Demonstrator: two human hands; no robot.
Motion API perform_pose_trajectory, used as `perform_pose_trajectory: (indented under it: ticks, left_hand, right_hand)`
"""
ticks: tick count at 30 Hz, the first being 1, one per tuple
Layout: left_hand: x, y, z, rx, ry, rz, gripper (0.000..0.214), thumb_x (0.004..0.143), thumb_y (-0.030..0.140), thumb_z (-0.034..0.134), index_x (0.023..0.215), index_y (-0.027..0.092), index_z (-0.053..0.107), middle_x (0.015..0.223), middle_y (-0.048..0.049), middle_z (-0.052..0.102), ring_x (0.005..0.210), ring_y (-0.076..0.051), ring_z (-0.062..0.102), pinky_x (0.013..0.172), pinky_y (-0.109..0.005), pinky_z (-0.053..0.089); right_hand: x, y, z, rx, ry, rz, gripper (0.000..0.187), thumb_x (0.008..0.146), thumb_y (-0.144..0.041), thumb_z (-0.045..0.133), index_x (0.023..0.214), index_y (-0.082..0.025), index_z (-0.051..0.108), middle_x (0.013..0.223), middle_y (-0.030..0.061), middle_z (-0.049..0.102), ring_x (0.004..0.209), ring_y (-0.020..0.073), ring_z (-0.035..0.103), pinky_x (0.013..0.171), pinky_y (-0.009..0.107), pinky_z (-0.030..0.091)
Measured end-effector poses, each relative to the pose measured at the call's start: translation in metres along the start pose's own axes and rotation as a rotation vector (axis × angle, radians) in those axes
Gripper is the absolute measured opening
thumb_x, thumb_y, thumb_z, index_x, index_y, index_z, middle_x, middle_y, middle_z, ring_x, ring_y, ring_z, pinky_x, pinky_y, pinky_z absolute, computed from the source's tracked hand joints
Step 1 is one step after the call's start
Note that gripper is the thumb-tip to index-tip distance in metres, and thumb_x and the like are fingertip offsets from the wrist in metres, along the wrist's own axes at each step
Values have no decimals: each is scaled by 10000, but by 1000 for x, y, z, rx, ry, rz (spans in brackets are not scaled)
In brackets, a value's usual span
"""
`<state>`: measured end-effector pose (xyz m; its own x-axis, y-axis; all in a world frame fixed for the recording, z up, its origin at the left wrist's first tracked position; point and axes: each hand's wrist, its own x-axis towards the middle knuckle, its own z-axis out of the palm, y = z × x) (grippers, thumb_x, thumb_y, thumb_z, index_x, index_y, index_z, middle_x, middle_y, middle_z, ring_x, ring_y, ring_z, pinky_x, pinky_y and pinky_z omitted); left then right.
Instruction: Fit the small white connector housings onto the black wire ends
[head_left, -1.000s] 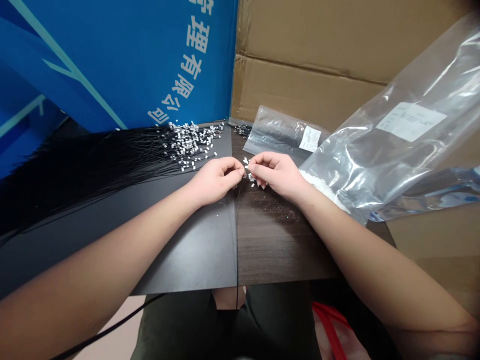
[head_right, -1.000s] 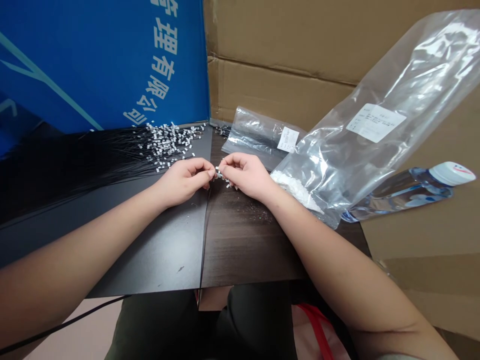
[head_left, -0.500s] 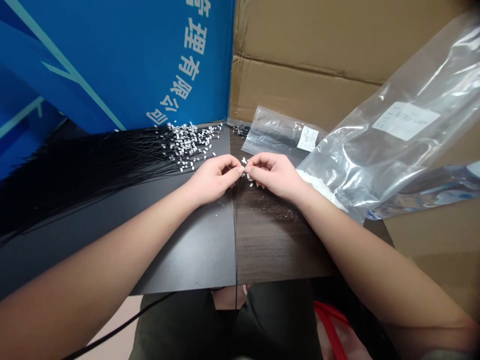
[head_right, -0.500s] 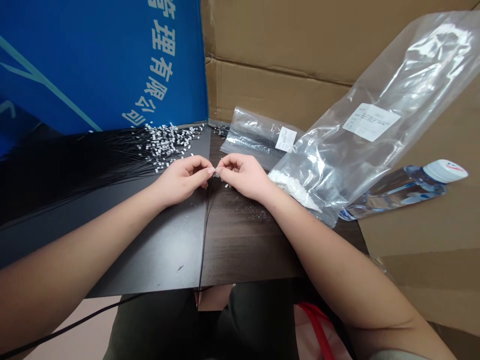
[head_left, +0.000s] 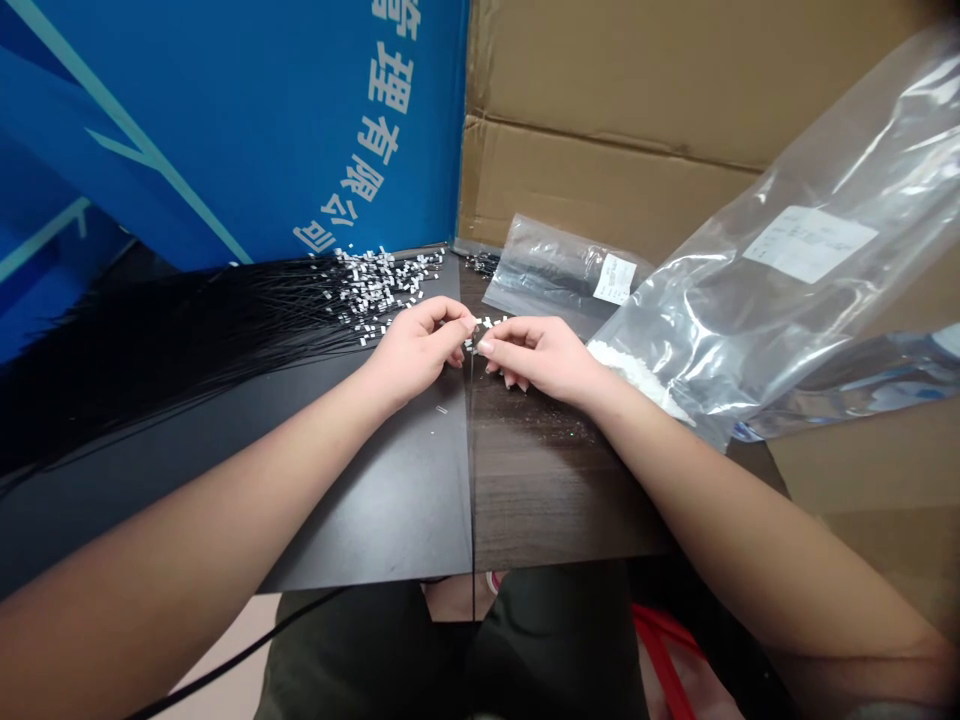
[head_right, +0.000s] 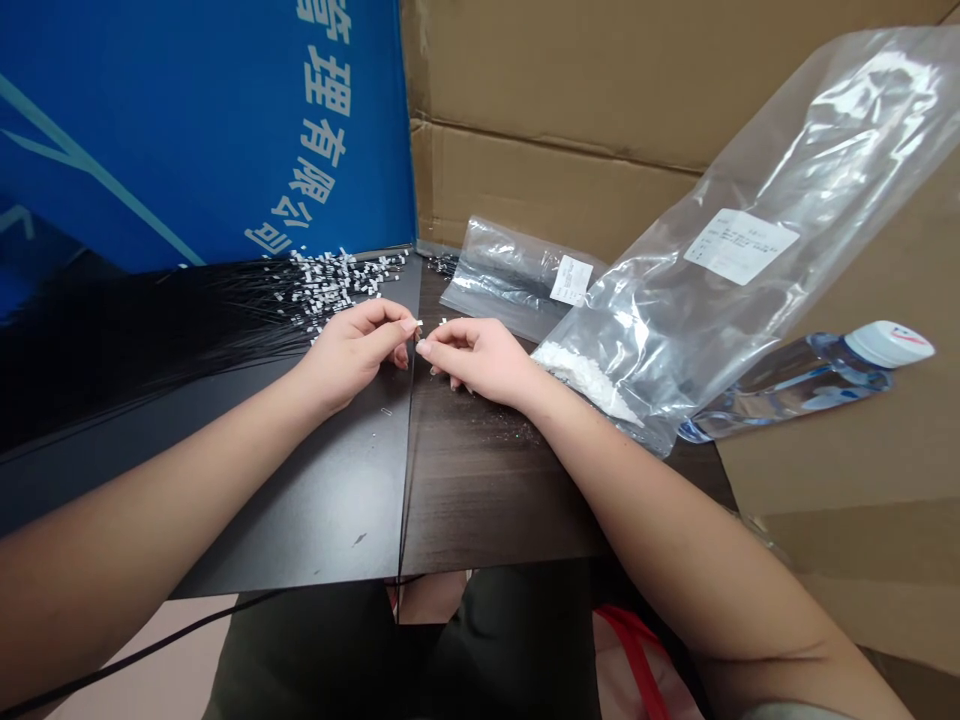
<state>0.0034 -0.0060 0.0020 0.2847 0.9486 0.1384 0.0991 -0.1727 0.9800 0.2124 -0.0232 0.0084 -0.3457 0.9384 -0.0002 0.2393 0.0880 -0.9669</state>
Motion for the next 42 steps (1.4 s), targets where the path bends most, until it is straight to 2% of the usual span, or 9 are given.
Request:
perform_pose_trajectory:
  ticks: [5,10,16,22,32,36,42]
  left_hand:
    - [-1,0,2,-42,-36,28,203,923,375,768,880,194,686,740,27,648,635,-110,581,637,-265,484]
    - [-2,1,2,-25,-54,41,233,931,413,762,879,197,691,729,13,672,650,-129,606,656,-278,506]
    - [-1,2,3,44,-52,38,268,906,456,756,916,192,709,756,-1,697,661,-141,618,645,-280,505]
    - [-2,3,2,36,-39,36,252,902,434,762,901,187,711,794,-1,693,657,-126,599,657,-279,509]
    - [-2,3,-1,35,-83,0,305,894,461,804,888,166,725,794,-28,716,659,-126,607,662,-277,504]
    - [-1,3,-2,95,-121,-27,287,922,440,757,880,164,690,767,-17,688,671,-134,615,670,-276,494]
    - [-1,1,-3,126,-149,-9,272,962,433,697,900,175,636,785,-13,669,682,-143,610,672,-285,484]
  right_hand:
    - [0,2,5,110,-58,2,393,885,-540,882,940,-158,805,822,44,775,535,94,628,436,209,482]
    - [2,8,11,334,-68,52,473,832,-594,918,907,-150,776,866,71,797,621,158,760,486,242,602]
    - [2,7,13,470,-36,140,414,772,-477,973,904,-152,752,860,95,822,642,197,795,479,258,634]
    - [2,4,12,433,-14,119,265,819,-364,894,867,-159,733,795,71,805,626,195,793,441,234,603]
    - [0,-1,7,248,-8,66,59,759,-209,747,781,-157,729,696,50,773,509,159,722,371,200,500]
    - [0,-5,6,217,-9,75,47,739,-191,742,754,-154,718,666,45,758,492,144,703,359,184,486]
    - [1,-4,6,252,14,114,95,741,-192,767,812,-148,722,681,49,765,500,160,713,362,196,501]
